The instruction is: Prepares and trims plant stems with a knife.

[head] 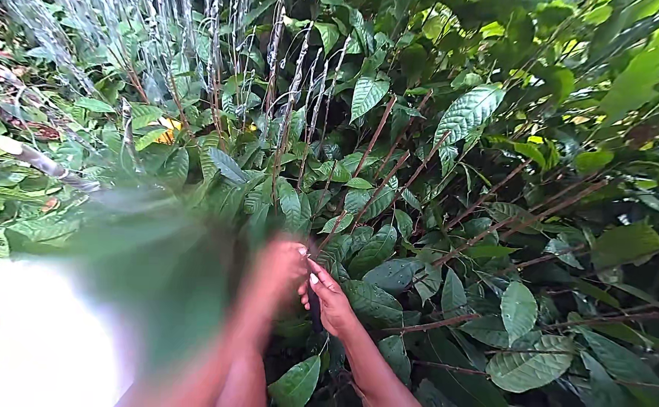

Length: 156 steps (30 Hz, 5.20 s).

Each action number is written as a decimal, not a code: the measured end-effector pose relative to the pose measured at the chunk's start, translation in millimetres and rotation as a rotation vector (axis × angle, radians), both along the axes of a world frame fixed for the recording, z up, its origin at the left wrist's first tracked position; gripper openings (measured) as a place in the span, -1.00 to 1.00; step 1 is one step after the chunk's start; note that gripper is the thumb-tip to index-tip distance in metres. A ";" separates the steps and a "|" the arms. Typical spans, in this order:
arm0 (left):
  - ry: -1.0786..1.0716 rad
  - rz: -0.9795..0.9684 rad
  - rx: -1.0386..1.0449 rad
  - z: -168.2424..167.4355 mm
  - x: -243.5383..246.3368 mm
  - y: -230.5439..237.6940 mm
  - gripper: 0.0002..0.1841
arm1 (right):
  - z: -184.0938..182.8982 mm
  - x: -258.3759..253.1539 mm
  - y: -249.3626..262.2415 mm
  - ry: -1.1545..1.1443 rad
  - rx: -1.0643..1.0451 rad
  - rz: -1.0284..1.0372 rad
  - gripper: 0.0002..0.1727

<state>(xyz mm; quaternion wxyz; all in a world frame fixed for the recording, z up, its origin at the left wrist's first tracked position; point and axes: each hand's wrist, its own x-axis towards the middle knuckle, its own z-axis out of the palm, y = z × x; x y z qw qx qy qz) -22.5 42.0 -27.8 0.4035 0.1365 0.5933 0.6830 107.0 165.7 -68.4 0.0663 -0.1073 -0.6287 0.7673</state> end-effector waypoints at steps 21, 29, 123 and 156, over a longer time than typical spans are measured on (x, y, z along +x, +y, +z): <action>0.823 -0.230 -0.030 78.5 90.3 -58.8 -0.74 | 162.7 198.5 -4.4 0.631 0.252 -0.353 -0.45; 0.968 -0.685 -0.876 30.8 115.6 -22.2 -0.64 | 72.7 209.3 -15.6 -0.163 0.507 -0.262 -0.43; 0.312 -0.552 0.137 93.5 201.1 68.8 -0.80 | 59.4 238.6 3.0 0.382 0.166 -0.461 -0.40; 0.282 -1.037 0.207 35.6 195.6 153.0 -0.36 | 28.6 255.3 24.4 0.339 0.144 -0.756 -0.45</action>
